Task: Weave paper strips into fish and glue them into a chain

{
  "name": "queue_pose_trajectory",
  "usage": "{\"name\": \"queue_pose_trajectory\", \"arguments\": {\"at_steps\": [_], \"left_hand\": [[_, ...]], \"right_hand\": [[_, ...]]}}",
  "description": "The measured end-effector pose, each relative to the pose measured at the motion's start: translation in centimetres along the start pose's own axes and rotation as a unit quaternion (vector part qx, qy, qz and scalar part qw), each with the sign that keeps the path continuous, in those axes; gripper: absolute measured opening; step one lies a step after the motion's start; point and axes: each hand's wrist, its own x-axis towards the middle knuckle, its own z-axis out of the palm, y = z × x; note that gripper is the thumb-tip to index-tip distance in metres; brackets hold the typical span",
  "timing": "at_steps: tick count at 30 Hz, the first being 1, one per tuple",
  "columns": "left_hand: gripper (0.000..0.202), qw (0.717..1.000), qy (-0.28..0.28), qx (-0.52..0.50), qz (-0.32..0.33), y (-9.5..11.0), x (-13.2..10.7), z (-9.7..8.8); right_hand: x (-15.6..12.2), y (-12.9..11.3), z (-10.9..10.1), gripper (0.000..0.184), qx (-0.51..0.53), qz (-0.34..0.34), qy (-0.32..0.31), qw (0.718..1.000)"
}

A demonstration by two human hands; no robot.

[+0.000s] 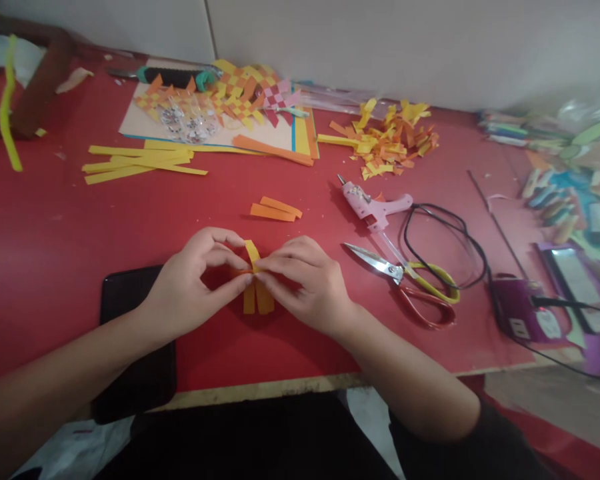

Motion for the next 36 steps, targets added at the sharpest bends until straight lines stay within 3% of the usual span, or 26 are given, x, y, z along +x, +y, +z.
{"name": "queue_pose_trajectory", "arguments": {"at_steps": [6,11,15,17,20,24,26,28,33,36], "left_hand": [[0.032,1.0,-0.003,-0.018,0.018,0.2,0.0,-0.1],[0.03,0.999,-0.014,-0.029,0.012,0.3,-0.1,0.0],[0.029,0.998,-0.039,-0.038,0.001,0.1,0.1,0.1],[0.03,0.999,-0.045,-0.016,-0.001,-0.1,0.2,0.2],[0.032,0.994,-0.028,0.101,0.027,-0.4,0.2,0.3],[0.031,0.973,0.049,0.205,0.089,-0.2,-0.1,0.0],[0.021,0.98,0.052,0.158,0.114,0.1,-0.2,-0.2],[0.012,0.989,0.018,0.081,0.124,0.4,-0.1,-0.4],[0.011,0.994,-0.032,-0.023,0.105,0.4,0.2,-0.1],[0.012,0.994,-0.043,-0.05,0.088,0.5,0.1,-0.1]], "right_hand": [[-0.1,-0.1,-0.2,0.013,0.008,0.045,-0.019,0.999],[-0.8,-0.3,0.0,0.031,0.108,0.169,-0.036,0.979],[-1.1,-0.1,0.4,0.029,0.171,0.222,-0.012,0.96],[-1.2,0.0,0.5,0.028,0.155,0.22,0.024,0.963],[-1.3,0.1,0.5,0.021,0.114,0.203,0.088,0.969],[-1.0,-0.4,0.2,0.01,0.121,0.224,0.064,0.965],[-0.6,-0.7,0.0,0.011,0.129,0.225,0.042,0.965],[-0.3,-1.0,-0.1,0.014,0.128,0.203,0.026,0.97],[-0.2,-1.3,-0.1,0.02,0.124,0.113,0.017,0.986],[-0.8,-1.2,0.2,0.019,0.135,0.132,0.032,0.982]]}}
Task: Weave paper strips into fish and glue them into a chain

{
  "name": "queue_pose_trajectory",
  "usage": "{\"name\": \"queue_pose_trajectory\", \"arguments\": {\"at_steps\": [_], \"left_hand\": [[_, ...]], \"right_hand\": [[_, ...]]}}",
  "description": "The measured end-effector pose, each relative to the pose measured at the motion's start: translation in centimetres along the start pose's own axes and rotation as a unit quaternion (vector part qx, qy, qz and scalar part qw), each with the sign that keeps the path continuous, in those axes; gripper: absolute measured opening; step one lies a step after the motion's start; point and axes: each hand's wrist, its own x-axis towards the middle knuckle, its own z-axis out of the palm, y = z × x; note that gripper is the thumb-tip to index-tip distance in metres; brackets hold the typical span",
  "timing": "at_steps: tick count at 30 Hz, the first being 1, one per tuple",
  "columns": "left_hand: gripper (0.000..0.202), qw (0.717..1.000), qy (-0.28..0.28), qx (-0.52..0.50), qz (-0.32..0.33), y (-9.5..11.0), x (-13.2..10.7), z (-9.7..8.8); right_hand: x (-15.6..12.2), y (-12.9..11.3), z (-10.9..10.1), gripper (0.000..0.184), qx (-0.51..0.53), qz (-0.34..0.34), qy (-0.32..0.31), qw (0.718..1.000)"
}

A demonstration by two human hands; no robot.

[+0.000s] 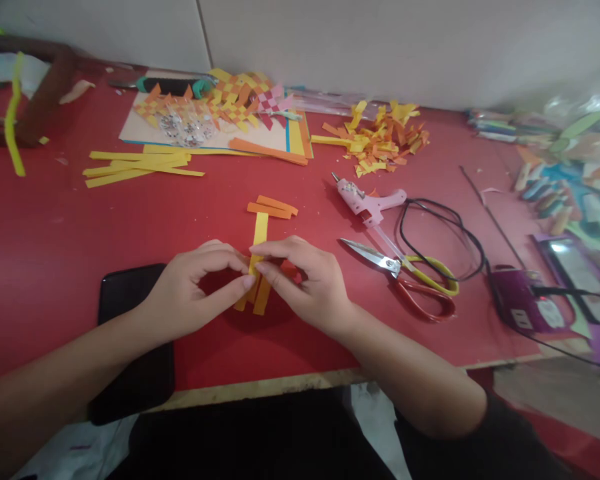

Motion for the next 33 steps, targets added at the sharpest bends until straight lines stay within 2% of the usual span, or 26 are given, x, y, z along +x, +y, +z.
{"name": "queue_pose_trajectory", "arguments": {"at_steps": [6,10,13,16,19,22,25,27,28,29,31,33], "left_hand": [[0.017,0.997,0.002,-0.051,-0.062,0.4,-0.1,0.1],[0.016,0.994,-0.008,-0.066,-0.088,0.4,-0.1,0.2],[0.016,0.998,-0.035,0.003,-0.048,-0.1,-0.1,0.4],[0.016,0.992,-0.069,0.105,0.028,-0.8,-0.4,0.8],[0.02,0.975,-0.106,0.182,0.079,-1.3,-0.8,1.2],[0.023,0.969,-0.115,0.201,0.086,-1.4,-1.1,1.3],[0.022,0.985,-0.069,0.138,0.075,-1.1,-1.0,1.0],[0.02,0.999,-0.018,0.022,0.019,-0.9,-0.9,0.7],[0.02,0.998,0.005,-0.061,-0.02,-0.8,-0.7,0.6],[0.021,0.987,0.021,-0.15,-0.06,-0.8,-0.5,0.5],[0.036,0.947,0.036,-0.295,-0.124,-0.8,-0.1,0.3],[0.058,0.923,0.038,-0.344,-0.166,-0.7,0.2,0.3]], "right_hand": [[-0.3,0.0,0.3,0.023,0.124,0.042,0.014,0.991],[0.0,-0.2,0.5,0.018,0.123,0.071,0.019,0.99],[0.3,0.1,0.5,0.022,0.142,0.096,0.055,0.984],[0.7,0.5,-0.1,0.024,0.205,0.113,0.072,0.969],[1.2,0.5,-1.4,0.022,0.26,0.154,0.058,0.951],[1.6,0.2,-2.7,0.024,0.324,0.197,0.029,0.925],[1.6,-0.2,-2.9,0.029,0.368,0.212,-0.016,0.905],[1.4,-0.4,-2.3,0.03,0.353,0.215,-0.061,0.908],[1.2,-0.5,-1.9,0.029,0.331,0.217,-0.083,0.915],[1.1,-0.6,-1.5,0.027,0.304,0.218,-0.103,0.922],[0.7,-0.8,-1.0,0.025,0.256,0.217,-0.142,0.931],[0.5,-0.9,-0.7,0.022,0.234,0.219,-0.169,0.932]]}}
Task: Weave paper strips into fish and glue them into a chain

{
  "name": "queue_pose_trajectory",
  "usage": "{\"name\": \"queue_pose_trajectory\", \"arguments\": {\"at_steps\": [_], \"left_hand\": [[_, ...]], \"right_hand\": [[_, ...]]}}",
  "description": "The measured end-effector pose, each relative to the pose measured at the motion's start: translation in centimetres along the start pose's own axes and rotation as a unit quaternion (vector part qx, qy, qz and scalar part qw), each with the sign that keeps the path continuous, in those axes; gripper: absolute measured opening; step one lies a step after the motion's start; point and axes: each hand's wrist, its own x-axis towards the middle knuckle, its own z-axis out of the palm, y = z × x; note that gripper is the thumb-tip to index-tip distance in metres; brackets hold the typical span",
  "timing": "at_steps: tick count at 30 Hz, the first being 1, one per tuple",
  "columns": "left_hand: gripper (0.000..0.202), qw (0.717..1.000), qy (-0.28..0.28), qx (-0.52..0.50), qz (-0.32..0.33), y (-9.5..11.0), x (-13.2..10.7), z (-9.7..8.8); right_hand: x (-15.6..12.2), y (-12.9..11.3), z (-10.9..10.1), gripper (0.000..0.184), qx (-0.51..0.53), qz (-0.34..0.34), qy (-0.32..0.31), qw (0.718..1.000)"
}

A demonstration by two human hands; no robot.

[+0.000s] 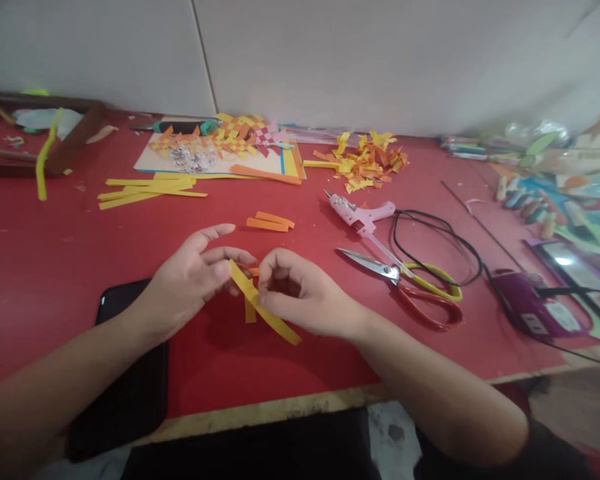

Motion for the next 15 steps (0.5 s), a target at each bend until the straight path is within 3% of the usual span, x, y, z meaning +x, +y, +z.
{"name": "queue_pose_trajectory", "arguments": {"at_steps": [2,5,9,12,15], "left_hand": [[0.065,1.0,0.011,0.012,-0.019,0.1,0.2,0.1],[0.056,0.999,0.028,0.027,-0.011,0.0,0.2,0.0],[0.046,0.998,0.06,0.029,-0.002,-0.3,0.2,-0.2],[0.042,0.999,0.03,0.037,-0.02,-0.4,0.2,-0.2],[0.04,0.997,-0.012,0.075,-0.029,-0.2,0.0,-0.1]], "right_hand": [[-0.1,0.2,0.0,0.023,0.015,0.004,-0.008,1.0],[0.1,0.5,-0.3,0.026,0.056,-0.011,0.009,0.998],[0.7,1.0,-0.9,0.027,0.053,-0.039,0.094,0.993],[0.9,1.0,-1.1,0.031,0.048,-0.049,0.146,0.987],[0.8,0.7,-1.0,0.033,0.028,-0.047,0.146,0.988]]}}
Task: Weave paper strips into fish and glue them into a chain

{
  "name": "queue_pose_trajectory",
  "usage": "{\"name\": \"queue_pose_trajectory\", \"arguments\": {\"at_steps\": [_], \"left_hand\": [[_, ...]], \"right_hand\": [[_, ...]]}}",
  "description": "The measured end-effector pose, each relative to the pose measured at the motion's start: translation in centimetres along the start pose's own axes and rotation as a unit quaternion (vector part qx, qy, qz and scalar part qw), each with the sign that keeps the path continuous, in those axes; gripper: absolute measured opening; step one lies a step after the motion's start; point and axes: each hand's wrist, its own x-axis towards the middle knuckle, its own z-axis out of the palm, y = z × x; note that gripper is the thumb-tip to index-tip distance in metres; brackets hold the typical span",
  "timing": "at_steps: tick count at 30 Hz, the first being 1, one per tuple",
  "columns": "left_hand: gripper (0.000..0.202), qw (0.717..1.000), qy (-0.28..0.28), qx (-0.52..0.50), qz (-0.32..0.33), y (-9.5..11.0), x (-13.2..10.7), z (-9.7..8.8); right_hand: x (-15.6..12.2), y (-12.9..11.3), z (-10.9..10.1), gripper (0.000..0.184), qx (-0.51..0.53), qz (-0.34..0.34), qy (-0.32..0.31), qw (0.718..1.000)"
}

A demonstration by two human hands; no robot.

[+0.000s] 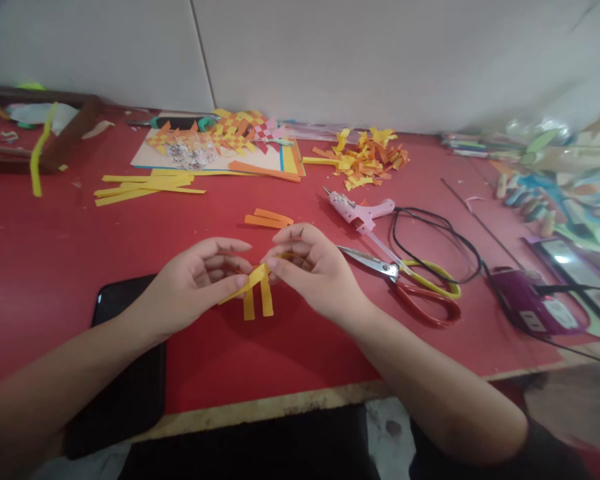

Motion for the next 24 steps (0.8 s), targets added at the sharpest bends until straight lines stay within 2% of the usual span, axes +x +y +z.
{"name": "queue_pose_trajectory", "arguments": {"at_steps": [5,7,8,9,10,12,13,14,15,16,19,24], "left_hand": [[0.041,0.997,-0.053,0.053,0.003,0.2,-0.5,0.1],[0.038,0.996,-0.055,0.066,0.013,0.2,-0.5,0.1],[0.036,0.996,-0.052,0.072,0.016,0.2,-0.5,0.1],[0.035,0.996,-0.047,0.077,0.018,0.1,-0.5,0.1],[0.034,0.996,-0.04,0.08,0.017,0.1,-0.4,0.1],[0.034,0.996,-0.02,0.085,0.016,0.2,-0.3,0.2],[0.034,0.996,-0.008,0.087,0.017,0.2,-0.3,0.2],[0.034,0.996,0.003,0.088,0.019,0.2,-0.3,0.2],[0.035,0.995,0.013,0.091,0.022,0.3,-0.4,0.2],[0.035,0.995,0.021,0.097,0.029,0.3,-0.5,0.2],[0.034,0.988,0.04,0.134,0.067,0.3,-0.9,0.3],[0.033,0.954,0.059,0.241,0.166,-0.1,-1.5,0.5]], "right_hand": [[-0.6,-0.1,0.4,0.029,-0.052,-0.02,-0.035,0.998],[-0.7,0.1,0.5,0.024,-0.106,-0.059,-0.025,0.992],[-0.7,0.2,0.4,0.022,-0.156,-0.102,-0.003,0.982],[-0.7,0.3,0.4,0.02,-0.221,-0.161,0.029,0.961],[-0.7,0.4,0.3,0.017,-0.293,-0.231,0.065,0.925],[-0.6,0.4,0.3,0.012,-0.422,-0.358,0.12,0.824],[-0.6,0.4,0.3,0.011,-0.464,-0.403,0.132,0.777],[-0.7,0.3,0.3,0.01,-0.489,-0.434,0.135,0.744],[-0.8,0.2,0.4,0.01,-0.503,-0.448,0.131,0.727],[-0.8,0.1,0.5,0.01,-0.508,-0.452,0.123,0.722],[-1.1,0.0,0.7,0.01,-0.513,-0.434,0.094,0.735],[-1.2,0.3,0.7,0.006,-0.512,-0.43,0.078,0.739]]}}
